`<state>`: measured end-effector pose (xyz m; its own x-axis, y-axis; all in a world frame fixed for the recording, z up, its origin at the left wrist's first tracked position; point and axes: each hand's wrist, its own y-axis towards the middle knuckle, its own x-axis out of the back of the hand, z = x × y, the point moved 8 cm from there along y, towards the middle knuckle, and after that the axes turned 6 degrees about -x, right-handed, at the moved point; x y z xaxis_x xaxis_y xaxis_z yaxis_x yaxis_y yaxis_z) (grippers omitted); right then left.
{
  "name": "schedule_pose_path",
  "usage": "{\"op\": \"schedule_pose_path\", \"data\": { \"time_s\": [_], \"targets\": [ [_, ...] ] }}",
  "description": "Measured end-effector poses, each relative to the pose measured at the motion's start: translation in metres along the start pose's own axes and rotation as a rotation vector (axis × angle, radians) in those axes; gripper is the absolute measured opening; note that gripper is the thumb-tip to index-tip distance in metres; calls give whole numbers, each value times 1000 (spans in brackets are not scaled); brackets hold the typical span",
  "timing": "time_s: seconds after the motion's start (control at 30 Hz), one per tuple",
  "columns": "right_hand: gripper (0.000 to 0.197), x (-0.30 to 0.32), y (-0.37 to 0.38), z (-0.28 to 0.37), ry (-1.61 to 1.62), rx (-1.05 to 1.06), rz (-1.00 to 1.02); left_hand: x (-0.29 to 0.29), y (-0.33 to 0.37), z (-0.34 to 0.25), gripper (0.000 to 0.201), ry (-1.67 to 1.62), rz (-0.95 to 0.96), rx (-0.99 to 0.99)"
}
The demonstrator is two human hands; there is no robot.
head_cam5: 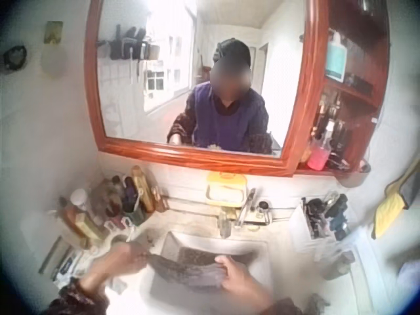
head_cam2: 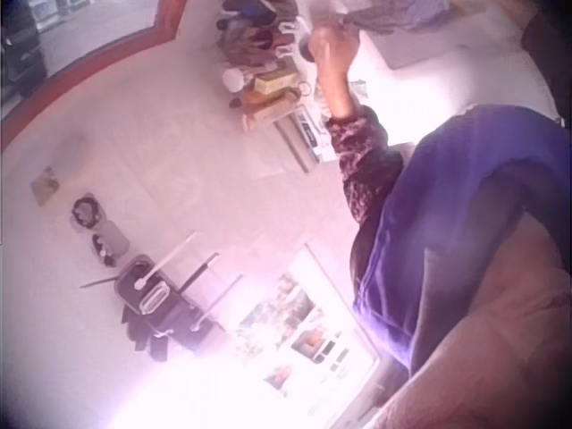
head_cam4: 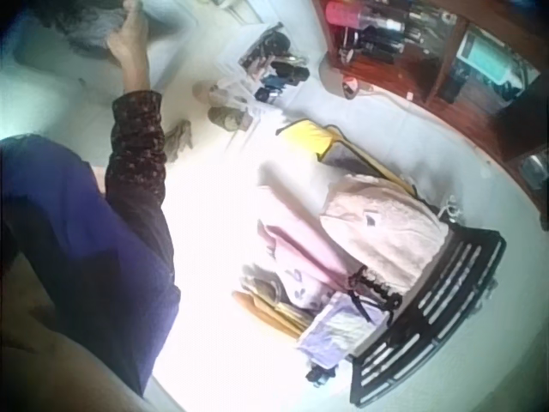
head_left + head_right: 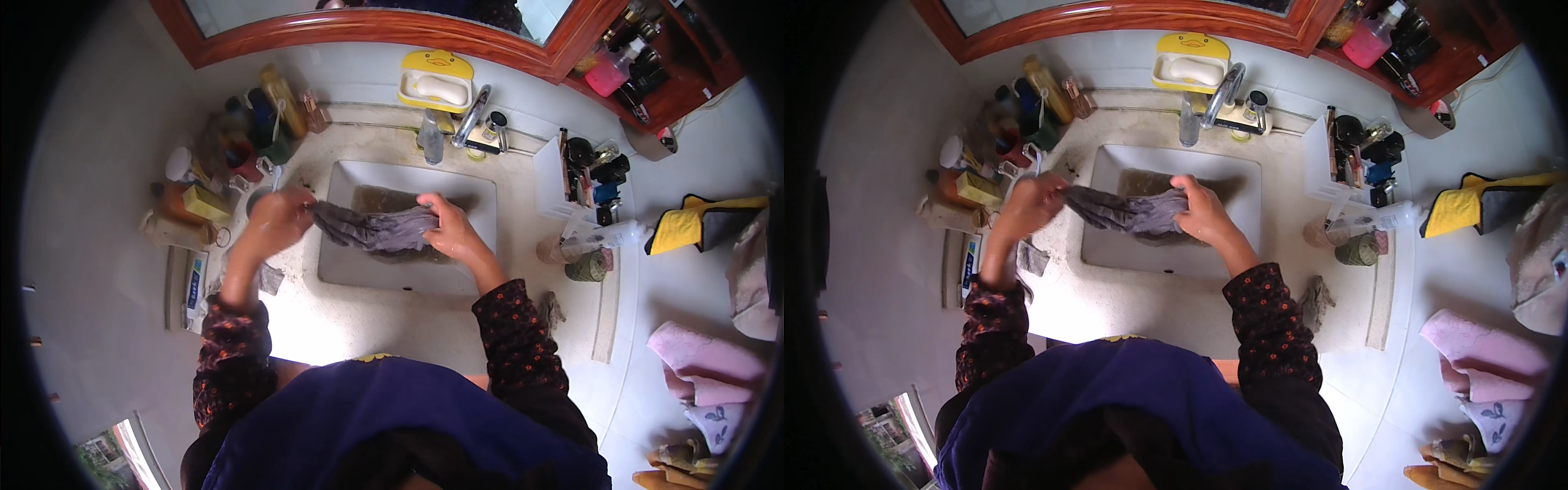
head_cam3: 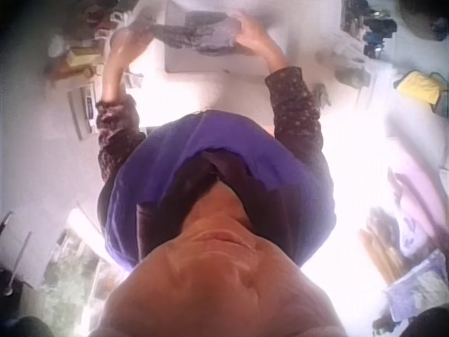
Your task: The person washes a cloth in the sink, applies liquid from a white bottle, scrubs the sink basin with the cloth, and wipes the faucet and surrounding countertop. They handle several small bottles and a toothbrush holder while cleaning.
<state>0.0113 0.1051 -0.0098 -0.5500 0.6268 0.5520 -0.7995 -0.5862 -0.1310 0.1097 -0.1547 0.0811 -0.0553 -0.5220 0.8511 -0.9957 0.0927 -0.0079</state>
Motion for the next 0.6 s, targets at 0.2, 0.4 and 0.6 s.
{"op": "schedule_pose_path", "data": {
  "time_s": [0.2, 0.4, 0.6],
  "targets": [
    [57, 3, -15, 84, 171, 5, 260, -148, 16, -18, 109, -481, 124, -146],
    [57, 75, -33, 172, 543, 127, 74, -220, 14, -62, 75, -1191, 346, -56],
    [61, 81, -13, 190, 608, 213, -134, -217, -2, -49, 67, -1571, 310, 240]
  ]
}}
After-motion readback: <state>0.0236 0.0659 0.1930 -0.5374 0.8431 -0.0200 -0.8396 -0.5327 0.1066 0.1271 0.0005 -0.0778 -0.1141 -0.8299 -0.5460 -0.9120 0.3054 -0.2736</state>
